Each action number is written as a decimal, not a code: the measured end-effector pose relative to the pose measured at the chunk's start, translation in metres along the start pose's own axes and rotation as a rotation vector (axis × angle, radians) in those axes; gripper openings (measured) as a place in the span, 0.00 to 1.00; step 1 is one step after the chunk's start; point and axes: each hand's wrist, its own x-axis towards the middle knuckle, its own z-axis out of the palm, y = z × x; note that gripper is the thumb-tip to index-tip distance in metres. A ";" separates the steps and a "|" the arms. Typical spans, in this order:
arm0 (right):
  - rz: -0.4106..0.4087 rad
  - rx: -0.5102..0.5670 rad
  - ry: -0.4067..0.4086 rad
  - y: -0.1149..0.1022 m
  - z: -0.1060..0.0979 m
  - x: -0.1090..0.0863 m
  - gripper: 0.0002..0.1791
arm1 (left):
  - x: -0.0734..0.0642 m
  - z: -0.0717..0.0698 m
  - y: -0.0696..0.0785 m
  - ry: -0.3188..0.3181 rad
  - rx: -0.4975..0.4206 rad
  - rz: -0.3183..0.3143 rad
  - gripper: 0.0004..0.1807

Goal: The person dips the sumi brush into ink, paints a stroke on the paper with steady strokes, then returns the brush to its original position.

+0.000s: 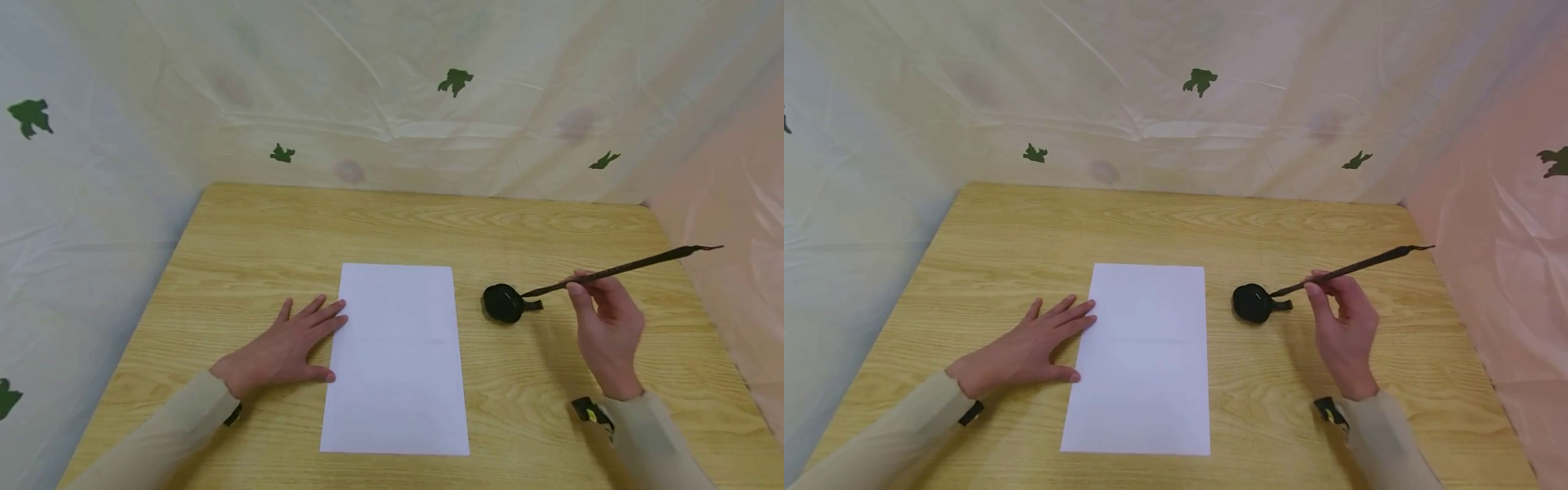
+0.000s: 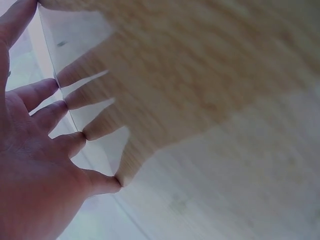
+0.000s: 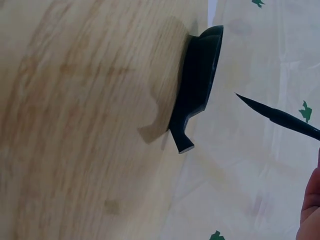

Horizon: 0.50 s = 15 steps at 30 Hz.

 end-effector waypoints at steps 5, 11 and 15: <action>0.023 -0.094 -0.038 0.004 0.001 -0.002 0.10 | 0.000 0.000 0.000 -0.011 0.024 -0.016 0.52; 0.050 -0.131 -0.057 0.007 0.003 -0.004 0.10 | 0.000 0.000 -0.001 -0.005 0.035 -0.003 0.52; 0.068 -0.141 -0.056 0.010 0.003 -0.005 0.09 | 0.002 0.000 -0.001 0.001 0.015 0.005 0.52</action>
